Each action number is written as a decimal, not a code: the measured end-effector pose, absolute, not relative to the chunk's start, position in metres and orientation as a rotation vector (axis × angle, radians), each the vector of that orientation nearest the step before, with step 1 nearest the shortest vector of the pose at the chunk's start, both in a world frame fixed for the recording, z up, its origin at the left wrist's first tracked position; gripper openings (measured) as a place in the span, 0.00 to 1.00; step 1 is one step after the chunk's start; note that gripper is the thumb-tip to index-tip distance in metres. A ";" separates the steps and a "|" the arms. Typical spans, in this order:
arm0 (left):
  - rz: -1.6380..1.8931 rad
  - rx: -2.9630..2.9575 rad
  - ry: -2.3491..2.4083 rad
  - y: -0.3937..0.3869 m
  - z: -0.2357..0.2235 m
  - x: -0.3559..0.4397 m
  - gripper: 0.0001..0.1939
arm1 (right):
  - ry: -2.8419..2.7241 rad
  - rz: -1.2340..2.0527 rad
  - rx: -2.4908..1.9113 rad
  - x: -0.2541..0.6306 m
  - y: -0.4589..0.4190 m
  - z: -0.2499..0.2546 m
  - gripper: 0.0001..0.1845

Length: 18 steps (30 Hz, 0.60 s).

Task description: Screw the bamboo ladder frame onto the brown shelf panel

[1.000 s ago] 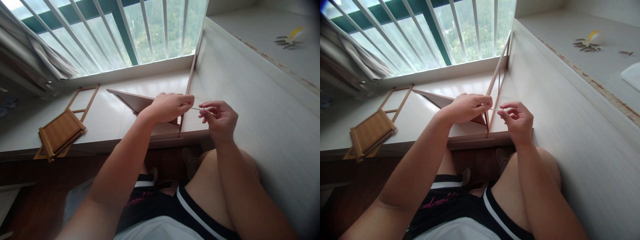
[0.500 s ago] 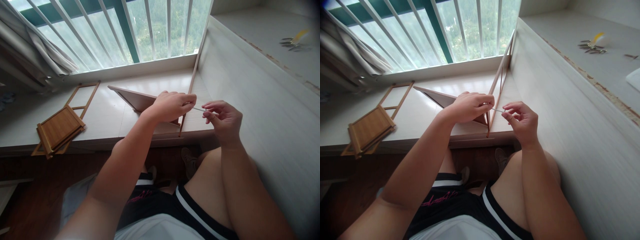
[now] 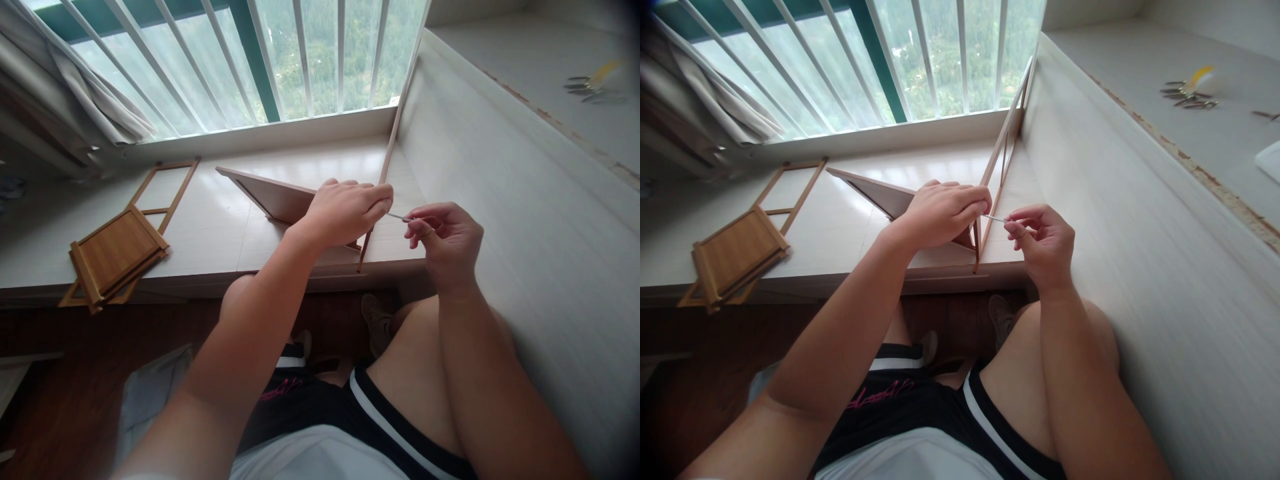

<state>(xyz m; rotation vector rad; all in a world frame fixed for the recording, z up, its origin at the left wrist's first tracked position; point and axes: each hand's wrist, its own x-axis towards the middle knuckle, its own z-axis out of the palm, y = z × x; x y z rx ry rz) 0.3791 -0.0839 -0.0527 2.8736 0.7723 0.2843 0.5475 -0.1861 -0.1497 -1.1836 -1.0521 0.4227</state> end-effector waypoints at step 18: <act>0.365 2.894 0.831 -0.090 -0.057 0.379 0.20 | -0.977 0.437 -1.200 0.546 -0.182 -0.155 0.17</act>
